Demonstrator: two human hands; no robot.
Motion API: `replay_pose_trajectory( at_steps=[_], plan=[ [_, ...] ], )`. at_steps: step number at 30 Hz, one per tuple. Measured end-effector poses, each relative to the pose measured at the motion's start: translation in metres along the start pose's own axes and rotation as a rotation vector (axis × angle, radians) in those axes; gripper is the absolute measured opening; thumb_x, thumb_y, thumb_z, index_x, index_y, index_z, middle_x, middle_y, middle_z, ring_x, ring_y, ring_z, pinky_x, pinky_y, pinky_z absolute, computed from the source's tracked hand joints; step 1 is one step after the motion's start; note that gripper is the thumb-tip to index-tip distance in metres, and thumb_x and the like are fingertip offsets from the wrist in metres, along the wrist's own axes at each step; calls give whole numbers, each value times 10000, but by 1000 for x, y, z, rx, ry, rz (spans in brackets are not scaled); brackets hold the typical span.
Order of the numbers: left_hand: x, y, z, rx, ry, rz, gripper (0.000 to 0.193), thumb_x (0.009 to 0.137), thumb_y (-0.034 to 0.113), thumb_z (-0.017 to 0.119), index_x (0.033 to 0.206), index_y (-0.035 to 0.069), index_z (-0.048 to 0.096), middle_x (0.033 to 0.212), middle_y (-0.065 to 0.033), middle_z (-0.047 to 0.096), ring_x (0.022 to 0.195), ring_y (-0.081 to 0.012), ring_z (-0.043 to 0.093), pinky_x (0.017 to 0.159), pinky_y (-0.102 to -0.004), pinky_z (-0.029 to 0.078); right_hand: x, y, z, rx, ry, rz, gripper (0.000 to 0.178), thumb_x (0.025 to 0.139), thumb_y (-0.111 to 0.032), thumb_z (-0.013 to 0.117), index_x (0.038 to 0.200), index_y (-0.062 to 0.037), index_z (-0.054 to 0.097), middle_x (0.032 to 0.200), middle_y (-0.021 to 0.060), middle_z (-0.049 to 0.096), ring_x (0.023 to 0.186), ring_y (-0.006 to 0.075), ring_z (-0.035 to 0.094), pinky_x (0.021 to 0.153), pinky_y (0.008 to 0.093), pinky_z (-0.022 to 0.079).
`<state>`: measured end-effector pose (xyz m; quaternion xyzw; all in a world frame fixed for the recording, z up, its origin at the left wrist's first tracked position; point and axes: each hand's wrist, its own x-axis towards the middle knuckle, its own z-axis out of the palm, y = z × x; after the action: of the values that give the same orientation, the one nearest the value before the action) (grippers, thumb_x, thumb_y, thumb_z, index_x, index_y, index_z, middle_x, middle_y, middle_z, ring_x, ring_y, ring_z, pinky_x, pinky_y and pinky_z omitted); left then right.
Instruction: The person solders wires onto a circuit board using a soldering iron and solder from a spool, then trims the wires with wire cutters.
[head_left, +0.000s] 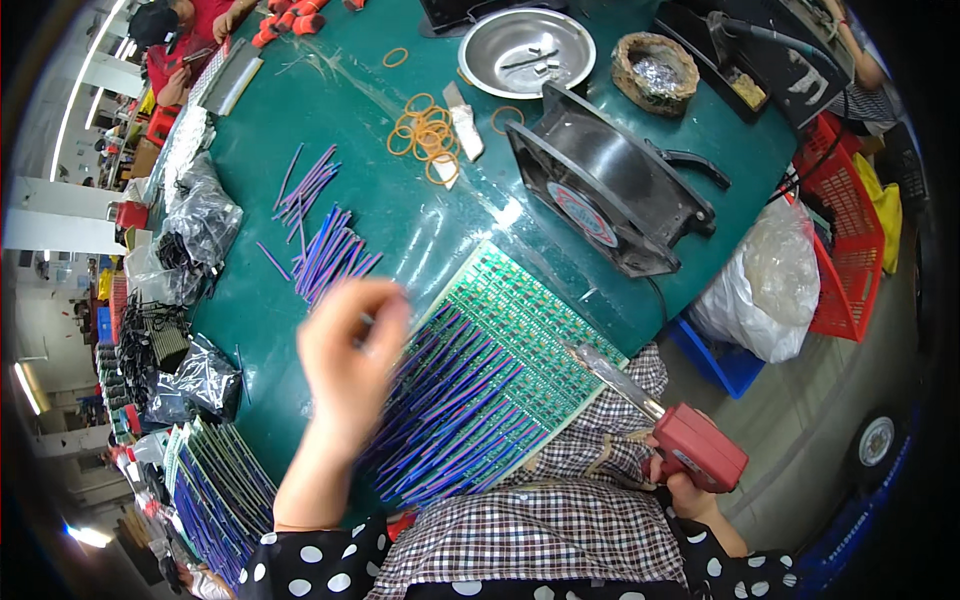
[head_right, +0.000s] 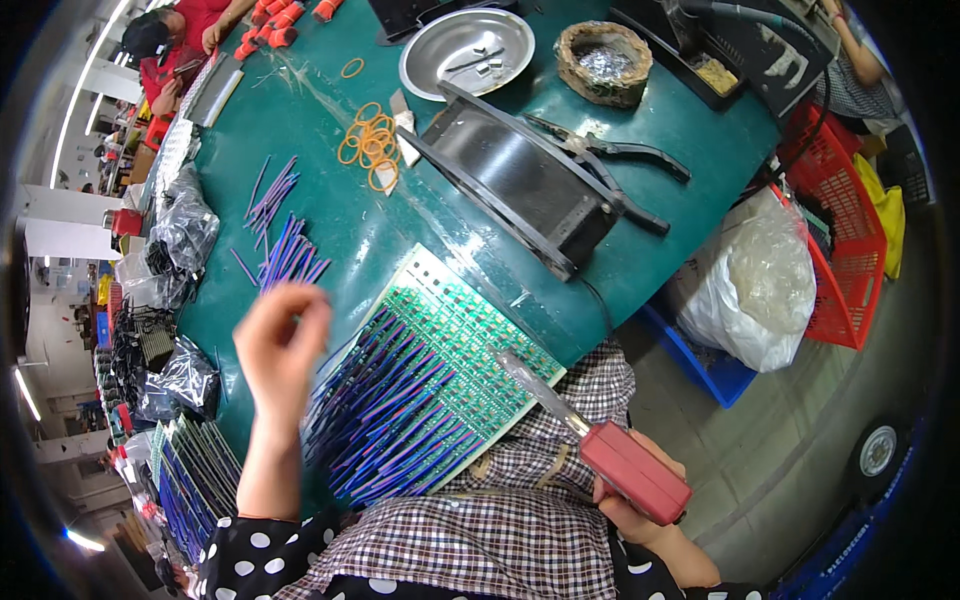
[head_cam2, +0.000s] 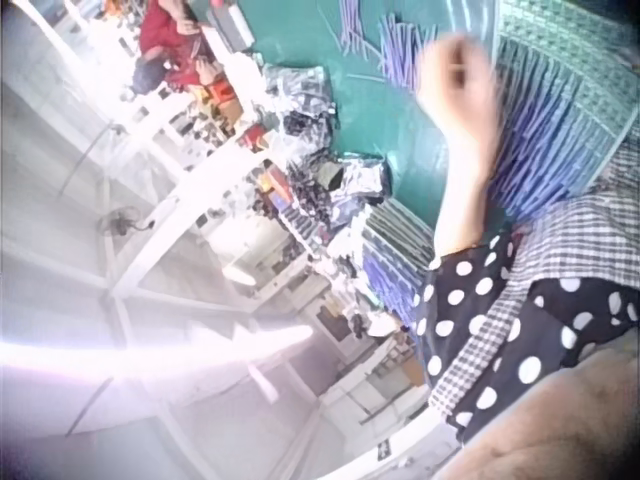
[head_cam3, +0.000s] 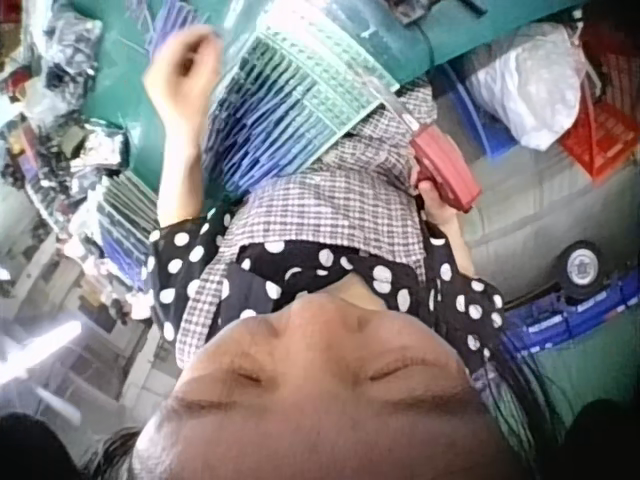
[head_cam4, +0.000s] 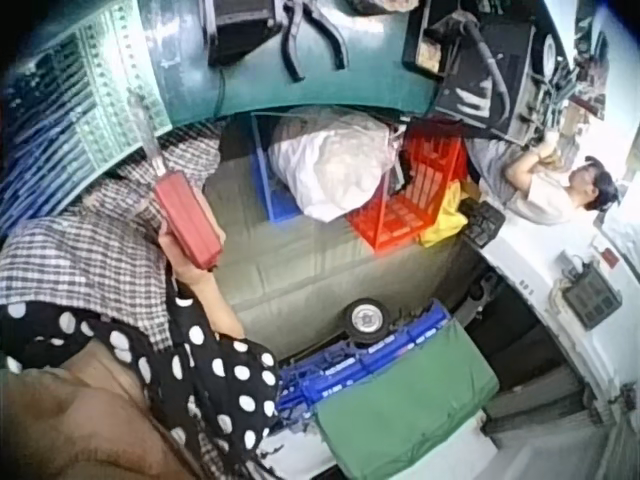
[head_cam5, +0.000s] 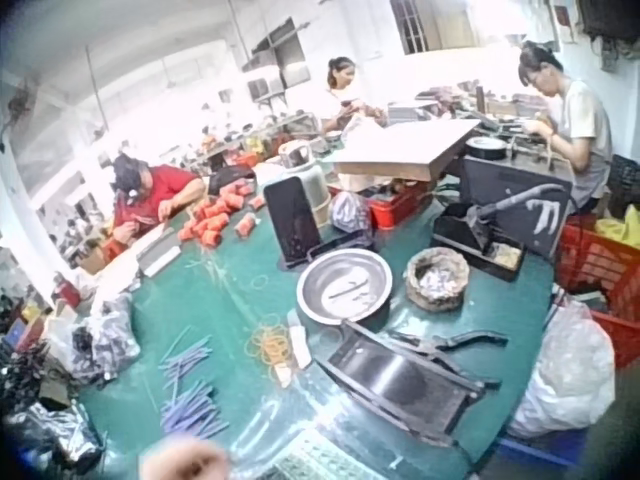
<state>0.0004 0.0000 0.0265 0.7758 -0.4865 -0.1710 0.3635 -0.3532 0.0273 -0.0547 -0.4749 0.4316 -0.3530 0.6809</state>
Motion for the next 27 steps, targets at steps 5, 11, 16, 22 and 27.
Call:
replay_pose_trajectory(
  at_steps=[5,11,16,22,27],
  plan=[
    [-57,12,41,361,-270,697,291,676,-1,695,960,-35,642,845,-104,584,675,-212,587,563,-292,487,-11,14,-10,-548,32,-155,600,713,-191,753,1173,97,497,729,68,640,609,153,628,557,262,499],
    [-67,1,55,534,-239,798,300,685,29,643,969,-65,628,848,-100,583,678,-177,576,545,-251,476,-4,0,-16,-249,-159,-51,589,730,-316,768,1110,84,563,854,96,672,679,215,671,614,297,531],
    [-67,0,57,569,-214,808,298,681,45,615,958,-64,629,860,-95,591,685,-155,574,546,-219,472,-1,4,-9,-341,-108,-154,653,722,-396,768,1105,93,564,908,136,672,739,253,684,660,316,545],
    [-67,0,59,618,-186,827,263,697,49,621,936,-59,639,825,-82,589,673,-147,577,535,-212,472,9,5,-14,-485,-245,-253,655,707,-400,776,1104,80,572,935,163,667,778,281,685,690,333,555],
    [-67,3,59,655,-193,839,220,709,43,627,902,-60,638,782,-82,581,660,-142,569,510,-198,456,11,2,1,-448,-126,-273,597,798,-527,660,974,41,615,666,20,588,563,115,583,507,227,433]
  ],
)
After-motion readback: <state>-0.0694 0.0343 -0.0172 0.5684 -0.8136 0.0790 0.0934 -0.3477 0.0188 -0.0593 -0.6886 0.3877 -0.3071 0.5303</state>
